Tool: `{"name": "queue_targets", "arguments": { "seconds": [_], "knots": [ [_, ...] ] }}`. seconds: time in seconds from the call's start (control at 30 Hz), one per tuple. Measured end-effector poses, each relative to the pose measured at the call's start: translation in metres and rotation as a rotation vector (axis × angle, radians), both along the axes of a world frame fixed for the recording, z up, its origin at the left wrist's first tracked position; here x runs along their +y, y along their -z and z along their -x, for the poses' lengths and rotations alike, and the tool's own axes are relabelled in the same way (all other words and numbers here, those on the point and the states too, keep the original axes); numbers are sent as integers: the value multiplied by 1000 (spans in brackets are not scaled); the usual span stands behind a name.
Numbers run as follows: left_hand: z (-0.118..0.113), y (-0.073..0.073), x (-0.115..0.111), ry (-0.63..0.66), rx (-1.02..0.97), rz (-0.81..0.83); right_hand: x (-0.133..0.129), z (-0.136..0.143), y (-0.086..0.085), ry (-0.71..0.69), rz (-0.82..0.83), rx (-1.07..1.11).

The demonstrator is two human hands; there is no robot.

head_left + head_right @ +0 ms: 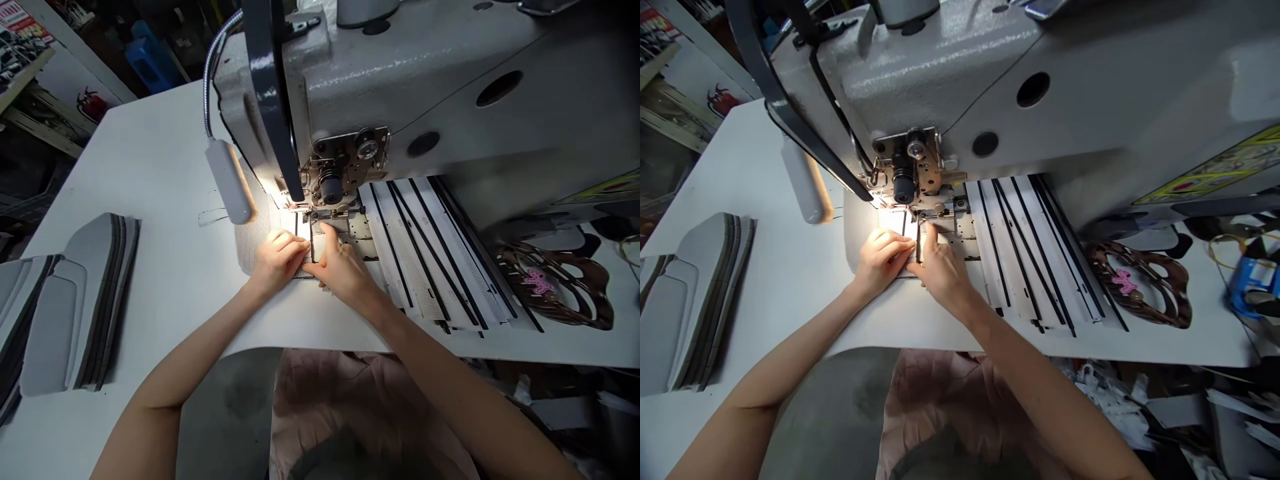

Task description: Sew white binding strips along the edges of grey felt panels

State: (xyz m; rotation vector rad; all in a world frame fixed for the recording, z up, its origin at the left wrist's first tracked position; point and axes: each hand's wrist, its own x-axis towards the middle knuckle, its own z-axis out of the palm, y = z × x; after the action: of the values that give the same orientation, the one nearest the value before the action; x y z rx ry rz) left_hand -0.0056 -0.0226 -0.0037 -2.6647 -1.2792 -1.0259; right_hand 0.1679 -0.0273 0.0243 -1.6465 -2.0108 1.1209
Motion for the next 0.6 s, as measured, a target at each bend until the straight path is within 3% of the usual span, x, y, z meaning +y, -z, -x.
{"name": "queue_targets", "arguments": {
  "seconds": [0.1,0.33,0.47,0.6],
  "knots": [
    [6,0,-7,61,-7,-12,-8,-9,7,-41,-194,-172],
    [9,-4,-16,64,44,3,-25,-18,16,-286,-574,-257],
    [11,-7,-19,109,97,12,-31,-22,13,-388,-648,-331],
    [11,-10,-16,115,157,-15,-32,-26,9,-432,-599,-369]
  ]
}}
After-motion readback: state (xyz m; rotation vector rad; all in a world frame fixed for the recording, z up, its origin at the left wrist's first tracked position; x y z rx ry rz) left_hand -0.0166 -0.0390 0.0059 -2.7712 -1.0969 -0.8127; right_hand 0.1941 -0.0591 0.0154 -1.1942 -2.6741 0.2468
